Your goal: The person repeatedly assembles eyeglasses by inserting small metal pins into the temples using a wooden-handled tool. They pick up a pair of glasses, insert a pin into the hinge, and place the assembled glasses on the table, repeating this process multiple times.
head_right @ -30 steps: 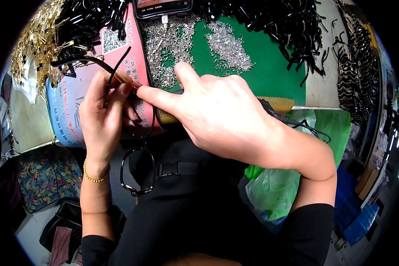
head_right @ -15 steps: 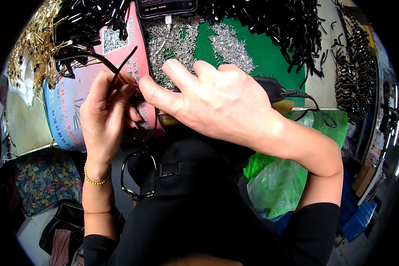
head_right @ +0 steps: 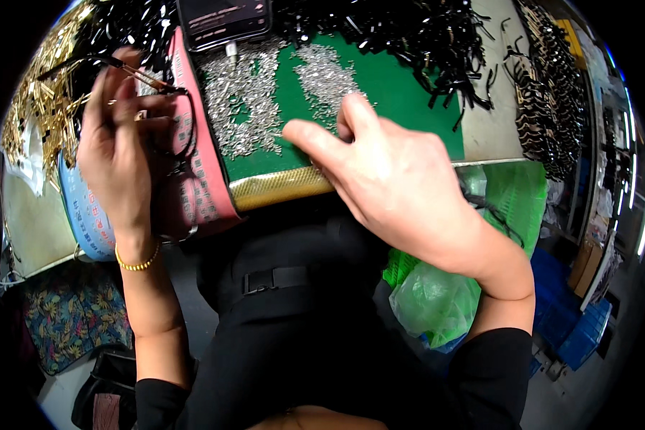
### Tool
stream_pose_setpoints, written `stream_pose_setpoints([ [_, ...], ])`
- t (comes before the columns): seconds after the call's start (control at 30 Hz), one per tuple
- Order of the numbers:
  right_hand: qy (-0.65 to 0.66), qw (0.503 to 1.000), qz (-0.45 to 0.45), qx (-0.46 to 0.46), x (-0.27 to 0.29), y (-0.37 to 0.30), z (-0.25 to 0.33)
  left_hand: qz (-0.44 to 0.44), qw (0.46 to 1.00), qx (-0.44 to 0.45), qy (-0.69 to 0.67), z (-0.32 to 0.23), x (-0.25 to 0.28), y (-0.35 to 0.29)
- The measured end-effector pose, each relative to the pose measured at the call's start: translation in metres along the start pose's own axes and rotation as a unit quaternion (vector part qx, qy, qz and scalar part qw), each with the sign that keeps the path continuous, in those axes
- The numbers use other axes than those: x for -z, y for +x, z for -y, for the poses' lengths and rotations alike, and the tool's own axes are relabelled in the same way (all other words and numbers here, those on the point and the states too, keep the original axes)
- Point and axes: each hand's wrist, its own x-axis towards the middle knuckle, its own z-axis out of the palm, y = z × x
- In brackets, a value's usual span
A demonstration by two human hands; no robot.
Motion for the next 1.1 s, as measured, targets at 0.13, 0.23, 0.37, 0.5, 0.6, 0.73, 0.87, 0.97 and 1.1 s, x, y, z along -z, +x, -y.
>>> stream_pose_setpoints([
  [0.13,-0.014,1.0,0.012,-0.018,-0.006,-0.012,-0.006,-0.087,0.996,-0.003,0.03,-0.016,0.014,-0.014],
  [0.23,-0.012,1.0,0.01,-0.015,-0.01,-0.011,-0.006,-0.089,0.986,0.069,-0.12,-0.02,0.034,-0.029],
  [0.37,-0.008,1.0,0.01,-0.013,-0.012,-0.01,-0.008,-0.113,0.971,0.093,-0.19,-0.021,0.051,-0.051],
  [0.5,-0.008,1.0,0.005,-0.008,-0.014,-0.009,-0.007,-0.132,0.99,0.018,0.042,-0.002,0.063,-0.081],
  [0.6,-0.054,0.997,0.047,-0.011,-0.008,-0.006,-0.001,0.019,0.943,-0.063,0.326,0.003,0.075,-0.087],
  [0.73,-0.015,0.999,0.031,0.007,-0.01,-0.012,-0.006,-0.063,0.982,0.011,0.18,-0.015,0.071,-0.098],
  [0.87,0.128,0.989,0.053,0.043,0.005,-0.011,-0.001,0.16,0.918,-0.223,0.287,-0.057,0.069,-0.118],
  [0.97,0.167,0.977,-0.005,0.134,0.001,0.002,0.017,0.149,0.943,-0.193,0.226,-0.038,0.051,-0.121],
  [1.1,0.115,0.976,0.048,0.177,-0.009,0.022,0.027,0.159,0.951,-0.153,0.218,-0.025,0.044,-0.095],
])
